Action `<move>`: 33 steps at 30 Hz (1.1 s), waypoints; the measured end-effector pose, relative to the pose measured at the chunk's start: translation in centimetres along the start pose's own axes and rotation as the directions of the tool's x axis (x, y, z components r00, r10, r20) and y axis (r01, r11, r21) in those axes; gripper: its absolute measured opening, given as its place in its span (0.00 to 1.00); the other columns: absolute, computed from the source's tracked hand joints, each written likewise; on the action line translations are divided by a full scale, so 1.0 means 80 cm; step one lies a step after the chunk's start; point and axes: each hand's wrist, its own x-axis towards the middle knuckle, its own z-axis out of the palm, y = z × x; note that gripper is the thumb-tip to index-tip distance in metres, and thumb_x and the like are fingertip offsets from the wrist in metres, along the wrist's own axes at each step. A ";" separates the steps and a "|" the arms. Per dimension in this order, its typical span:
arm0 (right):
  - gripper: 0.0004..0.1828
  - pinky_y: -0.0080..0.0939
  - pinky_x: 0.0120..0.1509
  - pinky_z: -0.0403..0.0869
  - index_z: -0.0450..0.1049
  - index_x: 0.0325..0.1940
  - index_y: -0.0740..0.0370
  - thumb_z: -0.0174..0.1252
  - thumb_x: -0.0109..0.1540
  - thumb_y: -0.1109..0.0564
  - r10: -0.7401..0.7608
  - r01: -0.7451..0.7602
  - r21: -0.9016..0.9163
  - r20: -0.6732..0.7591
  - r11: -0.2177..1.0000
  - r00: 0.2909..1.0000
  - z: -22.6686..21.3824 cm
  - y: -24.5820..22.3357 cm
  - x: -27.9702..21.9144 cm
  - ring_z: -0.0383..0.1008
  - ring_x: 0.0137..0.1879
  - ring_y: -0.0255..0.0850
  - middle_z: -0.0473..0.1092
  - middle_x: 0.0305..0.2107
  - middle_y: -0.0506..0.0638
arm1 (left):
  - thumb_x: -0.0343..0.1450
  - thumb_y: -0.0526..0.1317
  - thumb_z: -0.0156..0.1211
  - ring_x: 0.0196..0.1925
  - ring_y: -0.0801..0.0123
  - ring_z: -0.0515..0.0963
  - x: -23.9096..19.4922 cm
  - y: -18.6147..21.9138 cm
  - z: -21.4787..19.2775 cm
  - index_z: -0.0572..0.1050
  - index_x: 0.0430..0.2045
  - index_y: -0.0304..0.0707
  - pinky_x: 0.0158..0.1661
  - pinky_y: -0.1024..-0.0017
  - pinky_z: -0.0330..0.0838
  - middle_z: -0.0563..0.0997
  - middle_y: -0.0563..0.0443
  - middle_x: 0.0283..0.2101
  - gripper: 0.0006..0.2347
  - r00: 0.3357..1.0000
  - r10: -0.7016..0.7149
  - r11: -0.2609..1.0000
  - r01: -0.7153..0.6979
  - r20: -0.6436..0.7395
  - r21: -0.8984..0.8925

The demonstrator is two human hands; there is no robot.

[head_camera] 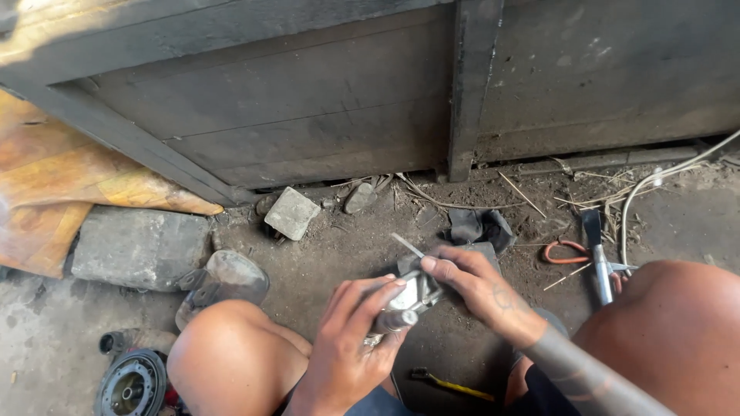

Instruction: The person sits on the ground and uses a small metal tool to scrape and clean a dirty mechanical part held in their left hand. They rotate the part to access different areas and then use a yellow-handled brush to scrub the component.

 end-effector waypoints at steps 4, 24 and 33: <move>0.21 0.34 0.14 0.45 0.67 0.29 0.61 0.54 0.67 0.43 0.129 -0.163 0.591 0.100 0.790 0.987 0.026 0.029 0.003 0.48 0.12 0.33 0.55 0.12 0.47 | 0.70 0.35 0.68 0.46 0.55 0.80 0.003 -0.002 -0.002 0.74 0.53 0.37 0.50 0.58 0.72 0.79 0.42 0.52 0.17 0.982 0.187 0.966 -0.185 0.006 0.179; 0.21 0.27 0.14 0.46 0.74 0.41 0.58 0.50 0.71 0.39 0.069 0.044 0.961 -0.065 0.271 0.996 0.024 0.023 0.008 0.48 0.14 0.28 0.74 0.31 0.47 | 0.54 0.63 0.67 0.58 0.55 0.84 0.028 -0.036 0.018 0.59 0.66 0.48 0.57 0.56 0.80 0.77 0.47 0.63 0.45 0.739 -0.640 0.584 0.647 0.212 -0.491; 0.20 0.29 0.20 0.50 0.71 0.42 0.61 0.50 0.71 0.42 0.144 -0.020 0.953 -0.025 0.301 0.989 0.039 0.027 0.011 0.50 0.18 0.30 0.68 0.25 0.53 | 0.65 0.57 0.51 0.68 0.48 0.73 0.038 -0.068 0.066 0.70 0.57 0.30 0.71 0.51 0.55 0.77 0.32 0.62 0.31 0.552 -0.752 -0.161 0.379 0.362 -0.911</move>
